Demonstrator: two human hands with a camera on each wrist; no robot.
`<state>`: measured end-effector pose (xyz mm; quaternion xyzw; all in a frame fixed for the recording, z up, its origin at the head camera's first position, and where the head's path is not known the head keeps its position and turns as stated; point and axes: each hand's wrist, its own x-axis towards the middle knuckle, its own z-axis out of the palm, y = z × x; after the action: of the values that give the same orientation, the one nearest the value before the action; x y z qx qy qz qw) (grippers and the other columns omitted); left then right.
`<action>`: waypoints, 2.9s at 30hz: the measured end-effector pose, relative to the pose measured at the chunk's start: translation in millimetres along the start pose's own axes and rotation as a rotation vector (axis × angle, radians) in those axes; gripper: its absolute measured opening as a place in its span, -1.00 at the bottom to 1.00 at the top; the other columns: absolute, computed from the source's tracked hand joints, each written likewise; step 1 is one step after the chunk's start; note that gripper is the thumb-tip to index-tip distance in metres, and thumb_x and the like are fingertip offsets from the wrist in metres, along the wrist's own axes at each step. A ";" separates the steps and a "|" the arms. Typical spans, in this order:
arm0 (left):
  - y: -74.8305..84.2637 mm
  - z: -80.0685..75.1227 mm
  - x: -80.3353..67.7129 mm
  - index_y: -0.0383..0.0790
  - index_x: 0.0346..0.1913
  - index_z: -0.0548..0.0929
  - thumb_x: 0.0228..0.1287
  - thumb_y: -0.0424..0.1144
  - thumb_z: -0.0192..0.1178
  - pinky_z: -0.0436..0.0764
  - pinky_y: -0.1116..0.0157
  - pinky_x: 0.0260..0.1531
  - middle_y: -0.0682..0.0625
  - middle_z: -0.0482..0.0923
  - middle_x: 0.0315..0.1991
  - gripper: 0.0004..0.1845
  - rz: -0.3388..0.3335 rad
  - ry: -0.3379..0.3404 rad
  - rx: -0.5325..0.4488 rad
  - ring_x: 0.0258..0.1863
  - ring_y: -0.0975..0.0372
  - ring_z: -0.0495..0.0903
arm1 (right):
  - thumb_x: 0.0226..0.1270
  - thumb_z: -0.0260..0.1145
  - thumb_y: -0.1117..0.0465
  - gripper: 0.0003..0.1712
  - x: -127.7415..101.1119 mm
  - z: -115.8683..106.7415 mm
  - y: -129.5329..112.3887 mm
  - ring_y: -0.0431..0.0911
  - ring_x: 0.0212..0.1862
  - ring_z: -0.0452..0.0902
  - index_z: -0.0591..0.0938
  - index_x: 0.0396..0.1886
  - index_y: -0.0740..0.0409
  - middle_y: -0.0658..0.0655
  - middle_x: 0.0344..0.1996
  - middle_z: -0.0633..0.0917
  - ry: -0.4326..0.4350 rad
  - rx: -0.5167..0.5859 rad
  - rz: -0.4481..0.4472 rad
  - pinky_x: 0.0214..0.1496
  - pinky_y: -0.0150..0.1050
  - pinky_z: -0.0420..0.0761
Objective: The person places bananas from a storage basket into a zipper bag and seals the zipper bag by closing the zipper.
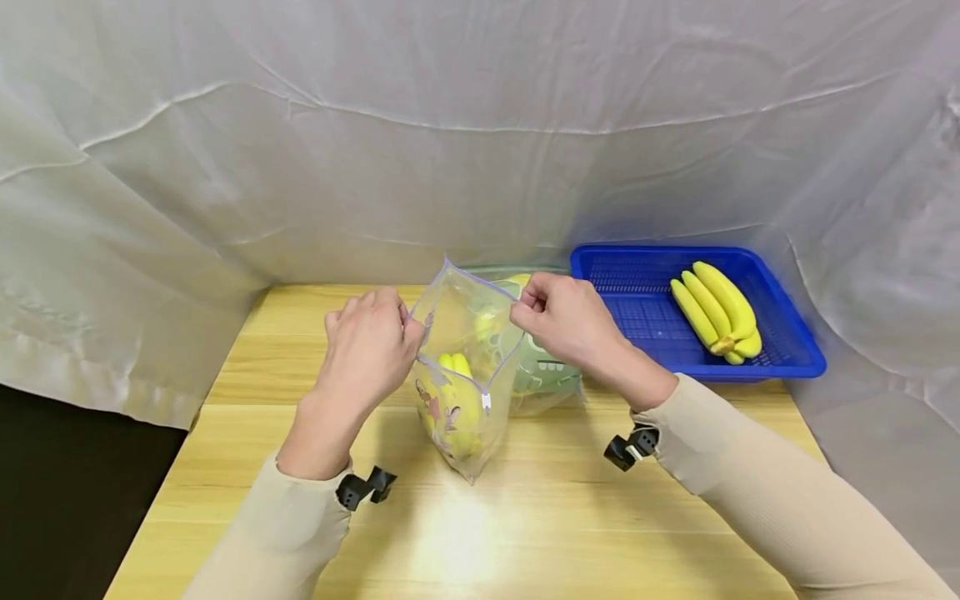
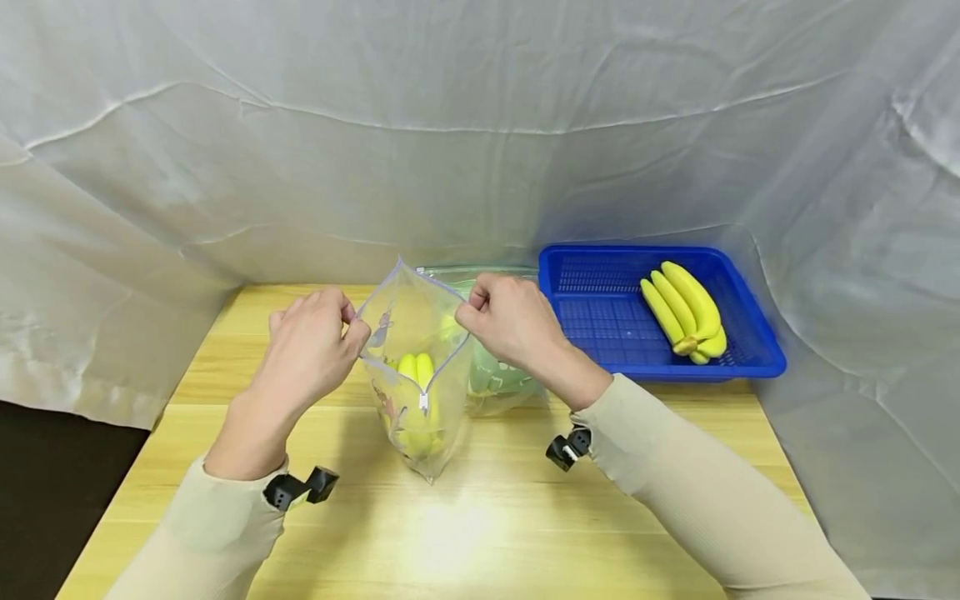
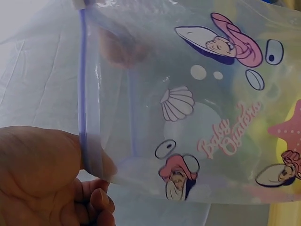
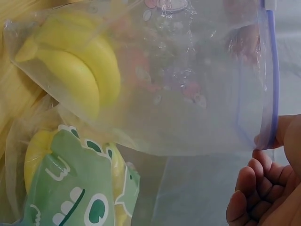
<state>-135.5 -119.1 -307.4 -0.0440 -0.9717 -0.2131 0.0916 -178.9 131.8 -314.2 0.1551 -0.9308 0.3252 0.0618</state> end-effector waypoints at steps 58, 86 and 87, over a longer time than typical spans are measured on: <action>13.2 3.7 -4.8 -0.16 -0.23 0.51 0.35 -0.22 0.09 0.19 0.09 -0.12 -0.04 0.51 -0.33 -0.92 0.008 -0.062 -0.118 -0.21 -0.01 0.49 | 0.55 0.10 0.02 -0.42 -14.8 -52.9 213.6 0.35 -0.04 0.62 0.54 0.21 0.48 0.51 0.03 0.66 0.012 -0.241 0.354 0.01 0.28 0.56; 13.1 8.6 -5.8 -0.15 -0.27 0.49 0.35 -0.22 0.06 0.21 0.07 -0.10 -0.03 0.48 -0.38 -0.92 0.008 -0.076 -0.129 -0.23 0.01 0.48 | 0.50 0.06 0.00 -0.25 -13.4 -70.3 289.8 0.60 0.13 0.24 0.30 0.21 0.72 0.68 0.01 0.35 -0.024 -0.346 0.591 0.16 0.46 0.38; 13.3 8.5 -6.0 -0.14 -0.27 0.49 0.35 -0.22 0.07 0.22 0.07 -0.09 -0.03 0.48 -0.38 -0.92 0.008 -0.073 -0.129 -0.23 0.00 0.48 | 0.49 0.07 0.00 -0.27 -12.7 -69.0 289.2 0.60 0.13 0.25 0.32 0.20 0.70 0.67 0.00 0.35 -0.019 -0.350 0.586 0.15 0.46 0.39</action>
<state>-129.3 -103.8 -310.8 -0.0612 -0.9585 -0.2731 0.0538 -261.1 392.1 -432.6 -0.1289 -0.9780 0.1632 -0.0174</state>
